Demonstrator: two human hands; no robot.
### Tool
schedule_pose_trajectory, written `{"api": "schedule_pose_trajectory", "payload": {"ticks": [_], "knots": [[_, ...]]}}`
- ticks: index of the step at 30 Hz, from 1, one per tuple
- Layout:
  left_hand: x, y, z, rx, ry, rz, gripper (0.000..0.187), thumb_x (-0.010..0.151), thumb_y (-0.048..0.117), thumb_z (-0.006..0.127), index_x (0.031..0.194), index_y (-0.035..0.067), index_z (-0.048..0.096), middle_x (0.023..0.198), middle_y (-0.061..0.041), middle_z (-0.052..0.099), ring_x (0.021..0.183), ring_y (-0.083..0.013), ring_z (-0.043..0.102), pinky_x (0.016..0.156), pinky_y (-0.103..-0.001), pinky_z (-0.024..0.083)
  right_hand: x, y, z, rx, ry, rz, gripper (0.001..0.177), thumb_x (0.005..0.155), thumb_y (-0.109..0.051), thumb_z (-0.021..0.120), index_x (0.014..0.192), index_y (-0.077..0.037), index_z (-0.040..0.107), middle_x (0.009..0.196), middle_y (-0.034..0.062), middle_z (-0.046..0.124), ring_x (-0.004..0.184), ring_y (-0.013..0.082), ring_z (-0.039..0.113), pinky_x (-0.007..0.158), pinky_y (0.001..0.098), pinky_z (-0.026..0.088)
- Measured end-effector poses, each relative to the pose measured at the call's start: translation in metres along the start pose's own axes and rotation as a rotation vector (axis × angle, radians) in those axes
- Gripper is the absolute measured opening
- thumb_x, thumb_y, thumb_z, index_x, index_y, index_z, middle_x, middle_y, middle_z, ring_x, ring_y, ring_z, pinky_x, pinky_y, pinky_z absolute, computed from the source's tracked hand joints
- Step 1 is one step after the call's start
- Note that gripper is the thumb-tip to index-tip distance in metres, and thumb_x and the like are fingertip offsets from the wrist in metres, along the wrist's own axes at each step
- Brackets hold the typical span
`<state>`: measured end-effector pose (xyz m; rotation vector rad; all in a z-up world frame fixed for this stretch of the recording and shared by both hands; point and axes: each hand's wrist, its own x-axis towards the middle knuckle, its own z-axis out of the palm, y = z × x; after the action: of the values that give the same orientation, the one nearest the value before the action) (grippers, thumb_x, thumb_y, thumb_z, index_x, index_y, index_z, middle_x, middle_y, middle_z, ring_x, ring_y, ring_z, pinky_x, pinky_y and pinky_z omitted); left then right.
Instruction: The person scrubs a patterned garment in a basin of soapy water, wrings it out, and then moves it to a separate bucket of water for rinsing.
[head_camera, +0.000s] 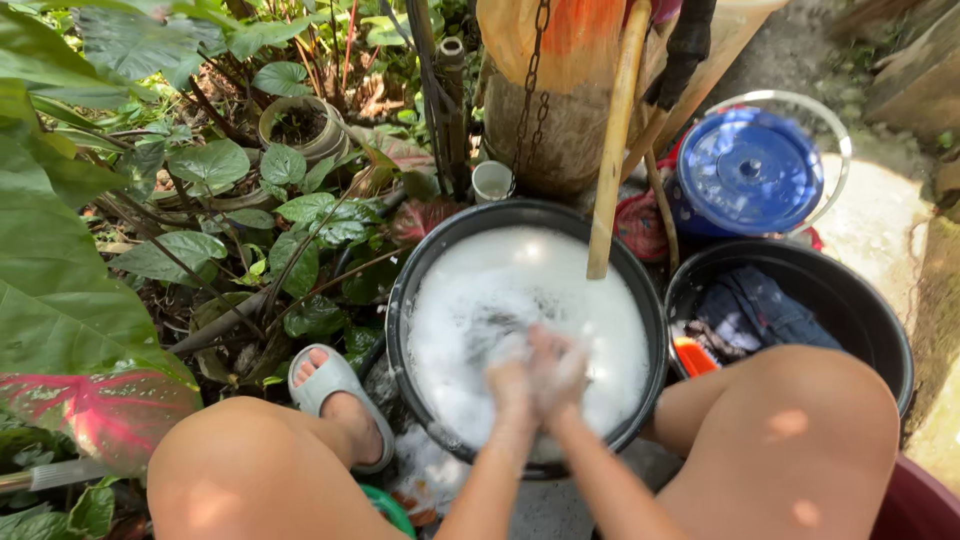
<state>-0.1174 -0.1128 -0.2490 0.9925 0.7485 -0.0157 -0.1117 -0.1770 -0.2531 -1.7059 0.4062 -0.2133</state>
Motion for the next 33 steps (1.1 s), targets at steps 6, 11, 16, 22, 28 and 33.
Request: {"api": "schedule_pose_trajectory", "payload": {"ticks": [6,11,16,22,28,33], "knots": [[-0.032,0.043,0.012,0.376,0.113,0.456,0.040,0.102,0.034,0.050,0.106,-0.002,0.066,0.100,-0.018,0.072,0.091,-0.0306,0.067,0.083,-0.044,0.052,0.032,-0.001,-0.014,-0.321,-0.213,-0.333,0.026,0.090,-0.025,0.069,0.089,-0.001,0.079,0.093,0.0119,0.074,0.091,0.0213,0.068,0.085,0.0360,0.054],[-0.046,0.074,0.019,0.687,-0.058,0.664,0.047,0.103,0.038,0.057,0.086,-0.005,0.065,0.091,-0.021,0.069,0.085,-0.0331,0.067,0.081,-0.045,0.053,0.036,-0.045,-0.045,0.052,-0.828,0.134,0.046,0.086,-0.022,0.066,0.131,-0.009,0.060,0.127,0.0069,0.068,0.122,0.0166,0.061,0.107,0.0300,0.044],[0.007,0.068,-0.009,-0.555,-0.196,0.139,0.033,0.107,0.031,0.054,0.097,0.003,0.067,0.094,-0.013,0.071,0.084,-0.0283,0.066,0.080,-0.045,0.049,0.049,-0.034,-0.053,0.466,-0.692,0.231,0.039,0.092,-0.019,0.069,0.121,0.007,0.063,0.116,0.0177,0.068,0.108,0.0273,0.061,0.099,0.0387,0.047],[0.017,0.042,-0.017,-0.470,0.074,-0.192,0.031,0.102,0.033,0.054,0.107,0.004,0.064,0.100,-0.010,0.072,0.095,-0.0245,0.067,0.093,-0.042,0.052,-0.003,0.000,-0.002,0.558,-0.535,0.125,0.030,0.100,-0.023,0.066,0.108,0.006,0.062,0.104,0.0165,0.066,0.094,0.0296,0.060,0.087,0.0423,0.048],[-0.042,0.023,0.025,0.052,-0.065,0.133,0.034,0.101,0.031,0.055,0.113,0.001,0.063,0.100,-0.011,0.069,0.091,-0.0210,0.064,0.085,-0.038,0.050,0.031,0.002,-0.019,0.451,-0.132,0.094,0.033,0.107,-0.027,0.062,0.104,0.005,0.062,0.099,0.0145,0.066,0.088,0.0295,0.060,0.080,0.0429,0.049],[-0.039,0.093,-0.003,0.532,0.075,0.400,0.035,0.100,0.029,0.056,0.119,0.000,0.058,0.102,-0.010,0.066,0.090,-0.0166,0.061,0.081,-0.032,0.048,0.014,-0.016,0.013,-0.195,-0.345,-0.043,0.046,0.097,-0.036,0.063,0.120,0.002,0.074,0.112,0.0148,0.079,0.105,0.0233,0.074,0.098,0.0348,0.056]]}}
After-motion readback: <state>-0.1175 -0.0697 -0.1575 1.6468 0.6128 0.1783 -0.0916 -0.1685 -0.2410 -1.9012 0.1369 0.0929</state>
